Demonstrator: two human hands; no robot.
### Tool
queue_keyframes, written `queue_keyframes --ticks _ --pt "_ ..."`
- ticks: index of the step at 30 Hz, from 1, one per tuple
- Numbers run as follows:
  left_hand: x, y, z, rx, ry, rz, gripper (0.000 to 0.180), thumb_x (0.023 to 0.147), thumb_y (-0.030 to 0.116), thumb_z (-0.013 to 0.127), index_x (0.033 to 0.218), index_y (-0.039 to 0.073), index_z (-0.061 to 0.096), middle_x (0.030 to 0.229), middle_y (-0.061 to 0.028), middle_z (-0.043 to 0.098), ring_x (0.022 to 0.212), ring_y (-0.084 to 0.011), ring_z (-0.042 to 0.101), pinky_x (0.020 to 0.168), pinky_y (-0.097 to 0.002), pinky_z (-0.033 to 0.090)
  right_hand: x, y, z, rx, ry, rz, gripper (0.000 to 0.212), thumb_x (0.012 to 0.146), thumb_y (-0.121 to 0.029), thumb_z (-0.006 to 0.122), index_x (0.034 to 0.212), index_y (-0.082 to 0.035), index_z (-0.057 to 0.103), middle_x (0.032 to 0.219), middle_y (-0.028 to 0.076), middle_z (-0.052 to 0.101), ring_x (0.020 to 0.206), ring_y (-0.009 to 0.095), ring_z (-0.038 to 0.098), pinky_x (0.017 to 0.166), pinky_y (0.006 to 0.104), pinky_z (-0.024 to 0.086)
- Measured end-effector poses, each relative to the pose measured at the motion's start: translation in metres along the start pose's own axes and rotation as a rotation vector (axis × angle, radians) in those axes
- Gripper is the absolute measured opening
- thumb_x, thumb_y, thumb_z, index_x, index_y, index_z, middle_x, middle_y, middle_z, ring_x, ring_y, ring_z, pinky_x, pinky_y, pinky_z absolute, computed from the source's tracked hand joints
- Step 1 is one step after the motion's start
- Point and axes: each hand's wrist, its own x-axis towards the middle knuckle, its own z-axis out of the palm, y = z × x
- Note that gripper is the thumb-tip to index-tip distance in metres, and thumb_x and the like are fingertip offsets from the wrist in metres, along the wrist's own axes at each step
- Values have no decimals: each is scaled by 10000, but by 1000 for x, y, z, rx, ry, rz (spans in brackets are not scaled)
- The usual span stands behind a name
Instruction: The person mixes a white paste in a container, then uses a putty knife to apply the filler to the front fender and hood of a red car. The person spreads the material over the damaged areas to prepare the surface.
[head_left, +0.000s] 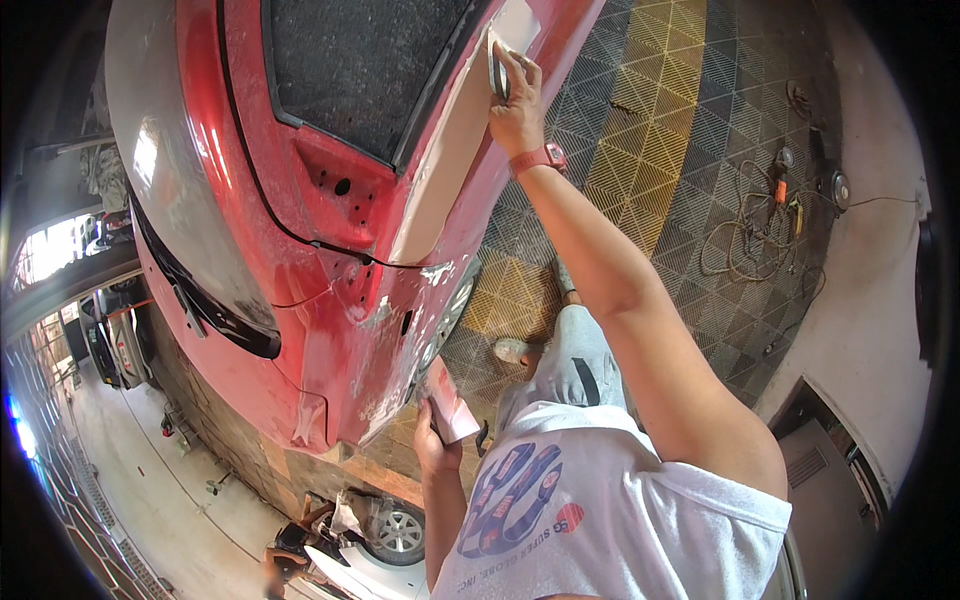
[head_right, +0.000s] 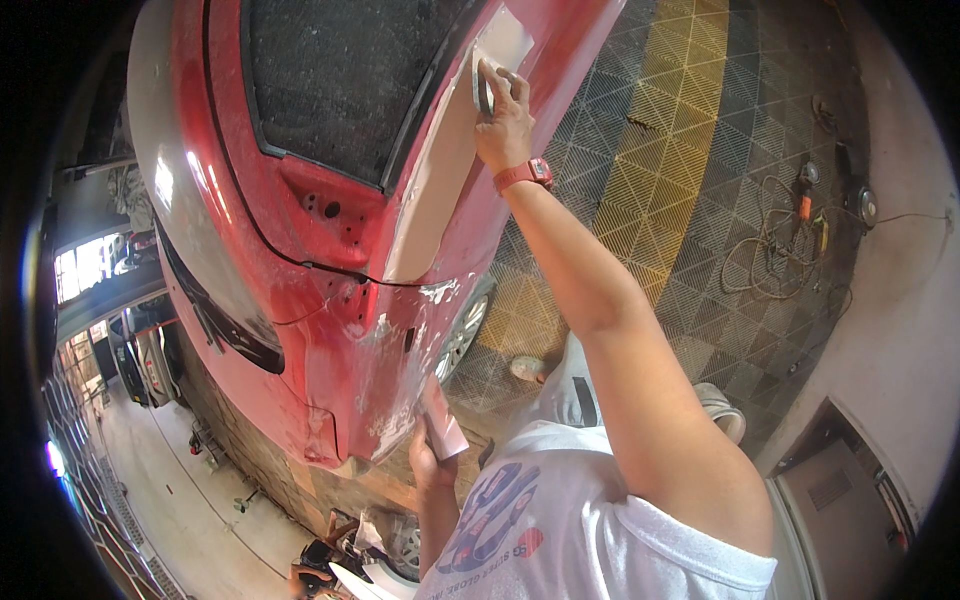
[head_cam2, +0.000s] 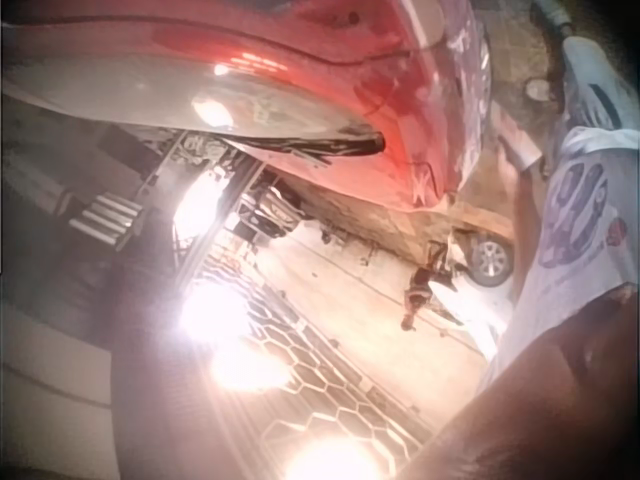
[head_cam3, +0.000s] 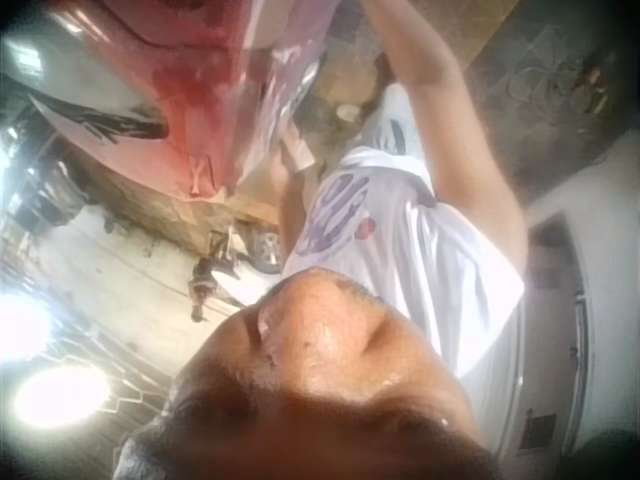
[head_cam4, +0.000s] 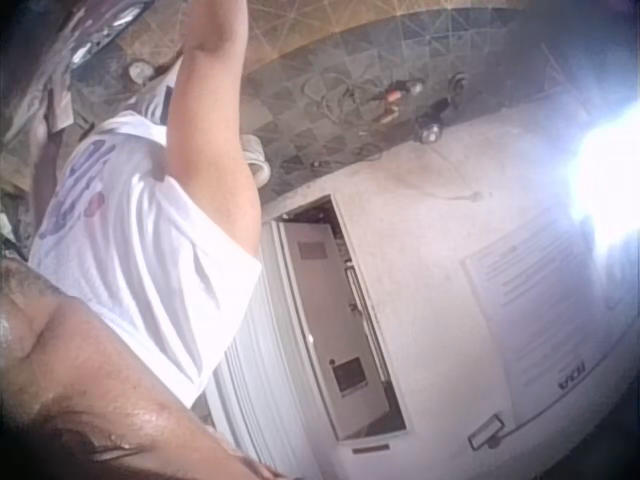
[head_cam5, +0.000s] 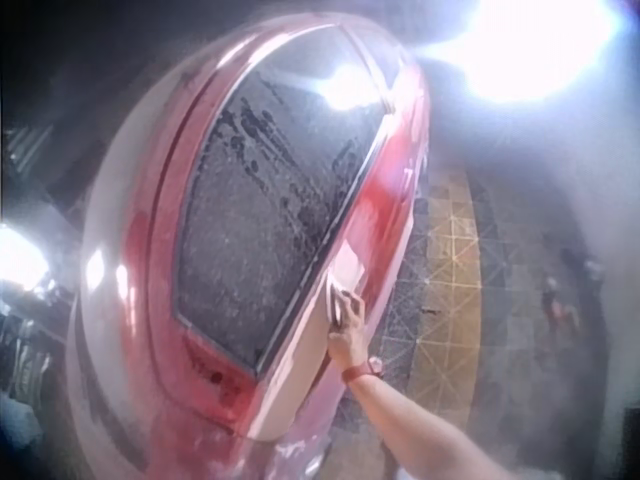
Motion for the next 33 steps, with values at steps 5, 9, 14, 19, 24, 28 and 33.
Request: queue_keyframes --ticks 5,9,14,19,24,28,33 --pt "-5 -1 -1 -9 6 2 422 1172 324 496 1443 14 586 1264 -86 709 1107 -215 696 973 -365 558 -18 -5 2 11 -8 -21 792 828 74 632 1526 -300 615 1550 120 540 1314 451 649 1091 529 572" --pt "-8 -2 -4 -10 3 3 433 1167 323 508 1464 16 575 1295 -85 705 1136 -216 694 990 -366 553 -33 -8 3 -8 -16 -19 785 821 68 640 1525 -277 616 1538 134 543 1297 464 654 1062 532 588" --pt "-10 -6 -8 -9 -19 25 442 1159 327 531 1474 20 567 1333 -85 697 1177 -219 687 1026 -373 545 -52 -14 1 30 -91 9 841 825 150 628 1572 -235 585 1551 142 480 1450 391 535 1151 423 551" --pt "-3 -13 -27 -122 64 -6 442 1146 340 565 1460 29 573 1338 -85 697 1181 -225 687 1038 -384 548 -60 -13 -18 116 -158 78 772 854 109 595 1545 -235 607 1515 167 531 1402 416 563 1160 447 512" --pt "-9 -7 -19 -71 25 16 447 1141 335 576 1462 24 570 1339 -93 702 1199 -248 690 1049 -397 560 7 2 -35 55 -15 -88 756 864 61 523 1568 -209 577 1440 200 568 1341 417 572 1163 441 492" --pt "-11 -10 -16 -80 -12 19 442 1142 316 571 1467 17 571 1342 -101 702 1211 -257 690 1051 -401 565 60 22 -19 61 -1 -28 764 871 -32 548 1605 -242 530 1445 192 569 1330 420 593 1164 459 495" --pt "-14 -12 -9 -117 46 22 424 1148 283 554 1470 9 574 1346 -107 700 1206 -257 693 1045 -405 569 77 15 -10 -54 -26 104 791 865 -27 579 1595 -329 540 1554 132 503 1394 396 584 1157 541 478"
